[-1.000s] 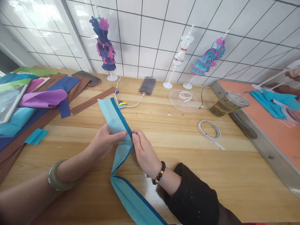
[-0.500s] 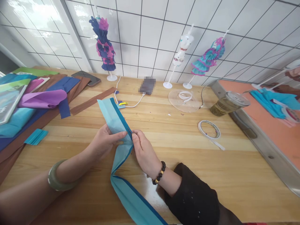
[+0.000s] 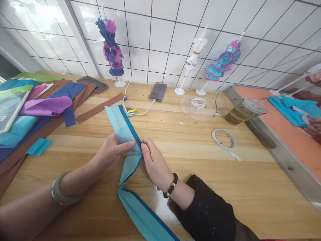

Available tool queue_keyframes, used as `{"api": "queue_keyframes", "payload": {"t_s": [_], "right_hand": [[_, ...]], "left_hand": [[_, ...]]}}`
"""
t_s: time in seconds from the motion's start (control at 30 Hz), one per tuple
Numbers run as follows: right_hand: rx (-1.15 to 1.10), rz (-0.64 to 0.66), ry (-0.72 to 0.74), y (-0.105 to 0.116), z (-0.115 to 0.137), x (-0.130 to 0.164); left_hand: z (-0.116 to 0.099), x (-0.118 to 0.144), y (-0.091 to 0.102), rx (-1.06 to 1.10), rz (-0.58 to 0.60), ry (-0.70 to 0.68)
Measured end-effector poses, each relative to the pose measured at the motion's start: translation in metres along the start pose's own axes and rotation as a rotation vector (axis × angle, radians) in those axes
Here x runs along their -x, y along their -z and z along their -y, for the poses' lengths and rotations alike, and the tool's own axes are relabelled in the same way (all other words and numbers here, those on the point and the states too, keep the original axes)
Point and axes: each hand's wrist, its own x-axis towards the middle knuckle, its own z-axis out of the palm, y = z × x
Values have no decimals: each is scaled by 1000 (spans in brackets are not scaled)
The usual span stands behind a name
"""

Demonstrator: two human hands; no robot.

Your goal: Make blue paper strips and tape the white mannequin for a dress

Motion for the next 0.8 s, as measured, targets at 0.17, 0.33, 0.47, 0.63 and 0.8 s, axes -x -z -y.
{"api": "queue_keyframes", "payload": {"t_s": [0.17,0.33,0.47,0.63,0.8], "right_hand": [[-15,-4,-13,1,1,-1],[-27,2,-28,1,2,-1],[-20,8,-23,1,3,0],[3,12,-17,1,3,0],[1,22,-23,1,1,0]], "left_hand": [[0,0,0,5,28,-6],[0,0,0,8,25,-8],[-1,0,0,39,26,-4],[-3,-1,0,64,8,-21],[-2,-3,2,61,-3,-43]]}}
